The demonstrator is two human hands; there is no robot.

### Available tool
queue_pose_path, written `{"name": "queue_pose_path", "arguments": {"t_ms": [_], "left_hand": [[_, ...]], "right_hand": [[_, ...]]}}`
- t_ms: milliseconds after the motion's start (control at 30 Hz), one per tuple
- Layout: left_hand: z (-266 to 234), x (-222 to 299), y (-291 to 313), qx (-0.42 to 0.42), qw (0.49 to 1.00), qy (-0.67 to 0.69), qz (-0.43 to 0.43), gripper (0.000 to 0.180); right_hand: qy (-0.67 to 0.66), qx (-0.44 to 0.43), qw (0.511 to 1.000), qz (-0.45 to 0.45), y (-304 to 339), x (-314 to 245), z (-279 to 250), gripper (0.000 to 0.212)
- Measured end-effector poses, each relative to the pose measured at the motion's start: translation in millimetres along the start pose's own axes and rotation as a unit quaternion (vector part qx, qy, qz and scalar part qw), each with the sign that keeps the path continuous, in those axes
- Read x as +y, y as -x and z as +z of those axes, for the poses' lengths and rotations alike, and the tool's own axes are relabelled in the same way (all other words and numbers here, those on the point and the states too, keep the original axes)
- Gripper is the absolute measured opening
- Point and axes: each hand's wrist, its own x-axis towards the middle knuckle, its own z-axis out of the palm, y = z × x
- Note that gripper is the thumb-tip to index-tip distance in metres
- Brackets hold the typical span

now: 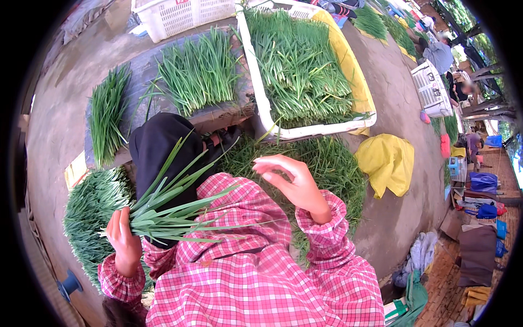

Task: The person holds a bunch of green chives and removes individual yellowed or damaged leaves by hand. They place the cleaned bunch onto a wooden board and pick up another from a pile.

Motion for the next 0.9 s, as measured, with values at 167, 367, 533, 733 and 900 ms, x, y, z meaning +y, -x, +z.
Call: {"name": "queue_pose_path", "arguments": {"t_ms": [167, 367, 533, 733, 900], "left_hand": [[-2, 4, -3, -0.009, 1.000, 0.009, 0.007, 0.034], [-4, 4, 0, -0.019, 1.000, 0.007, -0.002, 0.036], [-6, 6, 1, -0.028, 1.000, 0.006, 0.002, 0.037], [-4, 9, -4, -0.030, 0.999, 0.008, 0.016, 0.038], [-5, 10, -6, -0.040, 0.999, -0.001, 0.013, 0.038]], "right_hand": [[-0.031, -0.009, 0.990, -0.140, 2, -21, 22, 0.026], [0.157, 0.115, 0.946, -0.258, 0, -42, 35, 0.030], [0.166, -0.078, 0.940, -0.288, -7, -55, 34, 0.024], [0.130, -0.126, 0.929, -0.324, -14, -55, 40, 0.019], [0.138, -0.130, 0.926, -0.327, -13, -55, 46, 0.021]]}}
